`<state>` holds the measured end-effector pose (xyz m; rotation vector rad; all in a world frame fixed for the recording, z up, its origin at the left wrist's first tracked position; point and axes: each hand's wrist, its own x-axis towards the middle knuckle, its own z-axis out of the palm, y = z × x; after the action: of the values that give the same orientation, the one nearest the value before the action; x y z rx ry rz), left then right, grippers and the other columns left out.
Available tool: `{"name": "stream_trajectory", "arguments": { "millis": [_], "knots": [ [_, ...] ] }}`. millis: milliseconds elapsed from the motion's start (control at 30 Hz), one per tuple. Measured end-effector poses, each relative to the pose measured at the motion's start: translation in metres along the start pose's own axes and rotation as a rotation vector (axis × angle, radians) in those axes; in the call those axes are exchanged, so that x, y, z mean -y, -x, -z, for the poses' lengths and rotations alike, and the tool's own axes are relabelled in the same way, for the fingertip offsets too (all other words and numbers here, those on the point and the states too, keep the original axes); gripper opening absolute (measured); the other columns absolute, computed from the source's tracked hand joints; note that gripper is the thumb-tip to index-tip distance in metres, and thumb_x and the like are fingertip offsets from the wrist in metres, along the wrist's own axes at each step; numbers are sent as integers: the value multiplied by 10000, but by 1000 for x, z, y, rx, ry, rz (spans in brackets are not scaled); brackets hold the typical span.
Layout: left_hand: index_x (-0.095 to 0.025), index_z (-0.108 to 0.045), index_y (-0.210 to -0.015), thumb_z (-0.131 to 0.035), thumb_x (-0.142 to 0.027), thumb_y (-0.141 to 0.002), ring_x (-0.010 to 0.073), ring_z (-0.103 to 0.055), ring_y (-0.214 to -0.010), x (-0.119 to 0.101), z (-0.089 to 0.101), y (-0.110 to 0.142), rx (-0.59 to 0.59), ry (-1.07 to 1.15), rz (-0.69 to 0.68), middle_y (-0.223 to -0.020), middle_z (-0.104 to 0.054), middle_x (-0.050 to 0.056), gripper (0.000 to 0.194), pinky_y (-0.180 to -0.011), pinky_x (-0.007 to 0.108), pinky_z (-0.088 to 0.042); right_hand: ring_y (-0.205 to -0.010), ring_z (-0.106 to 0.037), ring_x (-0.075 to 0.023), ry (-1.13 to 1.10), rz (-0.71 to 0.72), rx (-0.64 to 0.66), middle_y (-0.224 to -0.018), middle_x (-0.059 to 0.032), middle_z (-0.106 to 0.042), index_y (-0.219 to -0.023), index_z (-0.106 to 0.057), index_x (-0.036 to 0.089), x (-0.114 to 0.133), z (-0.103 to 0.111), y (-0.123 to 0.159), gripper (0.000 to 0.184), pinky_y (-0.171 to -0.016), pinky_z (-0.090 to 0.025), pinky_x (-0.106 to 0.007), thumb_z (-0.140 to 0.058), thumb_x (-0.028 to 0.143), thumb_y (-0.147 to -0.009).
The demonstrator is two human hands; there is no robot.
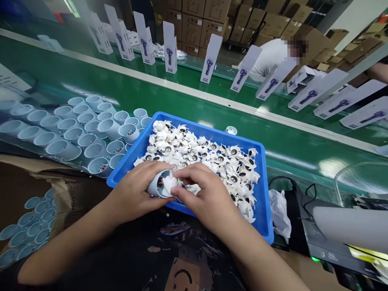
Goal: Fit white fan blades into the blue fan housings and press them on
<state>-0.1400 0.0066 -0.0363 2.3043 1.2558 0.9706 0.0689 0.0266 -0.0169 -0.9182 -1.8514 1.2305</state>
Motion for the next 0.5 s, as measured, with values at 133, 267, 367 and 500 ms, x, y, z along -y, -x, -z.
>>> {"name": "stream_trajectory", "arguments": {
  "millis": [133, 267, 367, 500],
  "knots": [
    [-188, -552, -1221, -596, -254, -899, 270, -671, -1091, -10, -11, -3, -92, -83, -162, -1147, -723, 103, 332, -994, 433, -507, -837, -507, -120, 249, 184, -69, -912, -2, -491, -881, -730, 221, 8, -3, -3, 256, -748, -410, -242, -759, -13, -783],
    [-210, -517, -1248, -590, -227, -890, 266, -667, -1104, -17, -17, -11, -175, -111, -137, -1177, -713, 98, 366, -994, 435, -509, -910, -543, -142, 326, 273, -111, -993, -23, -494, -986, -737, 223, 5, 5, -2, 258, -806, -460, -274, -784, 25, -826],
    [-220, -523, -1239, -648, -273, -876, 266, -668, -1092, -20, -16, -20, -173, -103, -107, -1177, -714, 94, 388, -989, 430, -510, -1160, -544, -203, 335, 300, -88, -1244, -41, -521, -979, -749, 257, 9, 20, 8, 86, -965, -461, -365, -669, 250, -1010],
    [-238, -554, -1242, -703, -367, -856, 273, -673, -1054, -25, -12, -32, -111, -91, -151, -1136, -722, 78, 433, -1001, 458, -500, -1304, -465, -259, 476, 371, -66, -1392, -67, -472, -1083, -718, 248, 17, 36, 30, 372, -1041, -466, -473, -443, 497, -1109]
  ]
}}
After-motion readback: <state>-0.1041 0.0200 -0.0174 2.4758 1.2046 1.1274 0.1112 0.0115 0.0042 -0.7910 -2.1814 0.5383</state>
